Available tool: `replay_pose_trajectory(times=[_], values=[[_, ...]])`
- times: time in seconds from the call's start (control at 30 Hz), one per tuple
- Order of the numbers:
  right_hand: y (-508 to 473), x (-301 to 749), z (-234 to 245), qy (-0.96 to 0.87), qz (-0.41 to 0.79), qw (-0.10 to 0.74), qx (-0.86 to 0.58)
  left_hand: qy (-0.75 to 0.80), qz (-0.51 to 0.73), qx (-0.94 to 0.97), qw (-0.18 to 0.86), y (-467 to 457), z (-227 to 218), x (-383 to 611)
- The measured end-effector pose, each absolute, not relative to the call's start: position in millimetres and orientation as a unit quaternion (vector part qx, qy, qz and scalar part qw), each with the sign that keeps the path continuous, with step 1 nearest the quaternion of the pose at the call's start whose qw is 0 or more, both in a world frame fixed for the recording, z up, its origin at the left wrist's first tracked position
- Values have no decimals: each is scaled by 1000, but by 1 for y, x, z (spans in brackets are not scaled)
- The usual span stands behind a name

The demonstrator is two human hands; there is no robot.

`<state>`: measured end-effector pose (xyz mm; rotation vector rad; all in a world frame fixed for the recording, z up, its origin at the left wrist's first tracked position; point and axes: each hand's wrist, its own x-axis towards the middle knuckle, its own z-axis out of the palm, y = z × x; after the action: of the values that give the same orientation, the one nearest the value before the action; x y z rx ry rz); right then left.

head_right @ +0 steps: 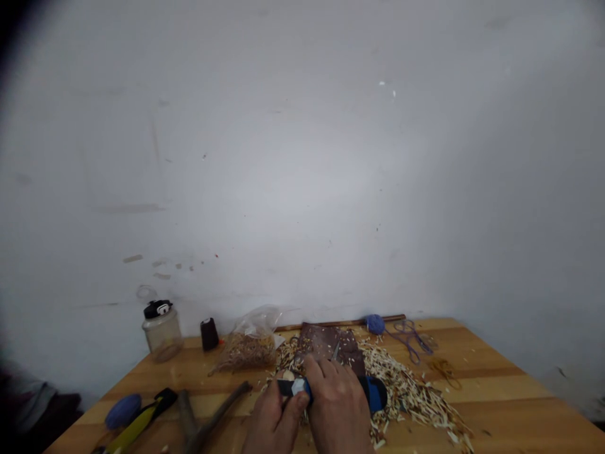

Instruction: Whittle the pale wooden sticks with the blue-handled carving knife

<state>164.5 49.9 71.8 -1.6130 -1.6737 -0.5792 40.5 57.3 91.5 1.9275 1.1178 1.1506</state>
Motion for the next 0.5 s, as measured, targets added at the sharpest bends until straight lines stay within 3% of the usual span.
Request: replay_pose_trajectory(times=[0.5], values=[[40, 157, 91, -638, -161, 255, -708, 461, 427, 723, 288, 57, 87, 44]])
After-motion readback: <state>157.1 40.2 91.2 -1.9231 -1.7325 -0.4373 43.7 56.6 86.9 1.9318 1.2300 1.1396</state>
